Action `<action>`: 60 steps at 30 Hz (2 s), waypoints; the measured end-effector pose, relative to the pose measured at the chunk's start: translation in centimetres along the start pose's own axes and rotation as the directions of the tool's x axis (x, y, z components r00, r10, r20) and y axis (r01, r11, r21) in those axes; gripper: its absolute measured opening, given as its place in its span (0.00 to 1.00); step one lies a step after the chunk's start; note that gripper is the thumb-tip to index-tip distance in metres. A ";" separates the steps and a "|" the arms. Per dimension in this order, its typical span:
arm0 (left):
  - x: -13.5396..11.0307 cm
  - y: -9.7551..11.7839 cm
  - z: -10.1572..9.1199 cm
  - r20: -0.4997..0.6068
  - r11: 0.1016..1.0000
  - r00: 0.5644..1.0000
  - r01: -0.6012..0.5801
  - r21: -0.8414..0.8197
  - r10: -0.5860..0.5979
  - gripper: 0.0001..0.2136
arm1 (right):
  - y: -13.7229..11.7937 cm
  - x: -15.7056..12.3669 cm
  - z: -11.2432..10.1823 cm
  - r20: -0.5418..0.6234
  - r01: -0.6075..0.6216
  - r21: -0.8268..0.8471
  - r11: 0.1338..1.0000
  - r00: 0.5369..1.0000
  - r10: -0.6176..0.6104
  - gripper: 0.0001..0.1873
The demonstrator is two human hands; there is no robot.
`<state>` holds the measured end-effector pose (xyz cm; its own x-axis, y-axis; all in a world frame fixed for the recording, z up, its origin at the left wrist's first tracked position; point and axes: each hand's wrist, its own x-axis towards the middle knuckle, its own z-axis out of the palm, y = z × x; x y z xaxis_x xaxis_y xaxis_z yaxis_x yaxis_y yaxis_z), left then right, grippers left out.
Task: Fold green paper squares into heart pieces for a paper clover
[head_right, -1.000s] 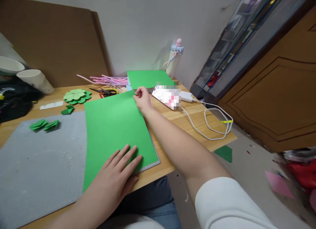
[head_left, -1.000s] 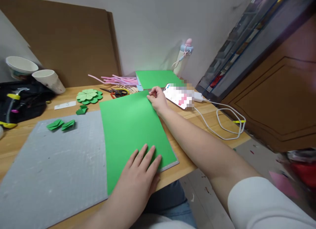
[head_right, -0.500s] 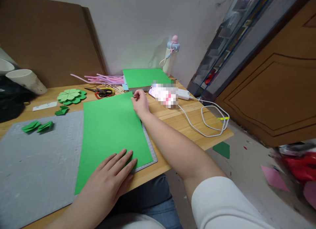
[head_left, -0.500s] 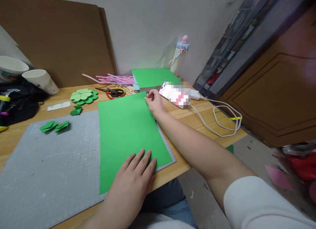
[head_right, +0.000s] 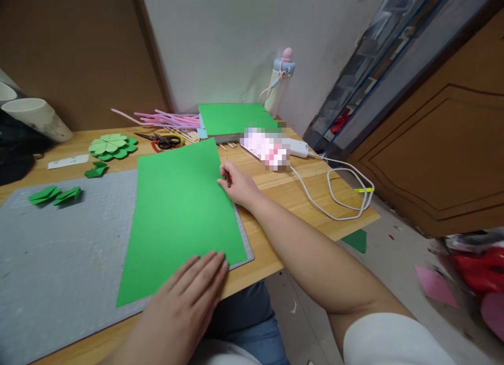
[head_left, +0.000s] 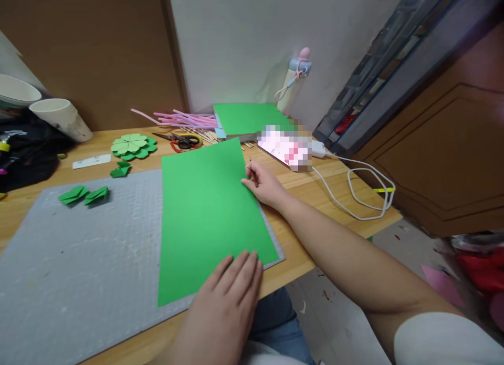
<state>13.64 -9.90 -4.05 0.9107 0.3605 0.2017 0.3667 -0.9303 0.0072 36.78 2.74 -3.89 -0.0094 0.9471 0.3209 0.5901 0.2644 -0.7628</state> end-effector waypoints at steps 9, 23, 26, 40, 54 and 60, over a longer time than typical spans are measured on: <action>0.4 1.5 1.2 0.004 0.992 0.995 -0.096 0.083 0.096 0.24 | 1.3 0.7 -0.4 0.064 0.036 -0.015 0.999 0.997 -0.035 0.09; 0.7 1.4 0.7 0.014 0.990 0.995 -0.098 0.098 0.097 0.23 | 1.3 0.9 -0.2 0.062 0.051 -0.044 0.998 0.997 -0.048 0.09; 0.8 1.4 0.7 0.001 0.989 0.994 -0.106 0.098 0.107 0.22 | 1.4 1.0 -0.2 0.064 0.052 -0.048 0.997 0.997 -0.049 0.09; 1.1 1.1 0.9 -0.022 0.987 0.994 -0.105 0.121 0.108 0.22 | 1.2 1.2 0.0 0.065 0.028 -0.063 0.998 0.998 -0.024 0.11; 1.0 1.1 1.1 -0.029 0.985 0.994 -0.098 0.142 0.104 0.21 | 0.8 1.3 0.2 0.053 -0.019 -0.091 0.996 0.998 0.024 0.12; 1.2 1.2 0.8 -0.021 0.984 0.995 -0.095 0.149 0.099 0.21 | 0.8 1.3 0.2 0.058 -0.037 -0.094 0.995 0.997 0.042 0.11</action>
<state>15.34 -10.52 -4.58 0.9384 0.2648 0.2219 0.3025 -0.9400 -0.1576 37.07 4.18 -4.18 -0.0312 0.9664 0.2552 0.6632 0.2111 -0.7181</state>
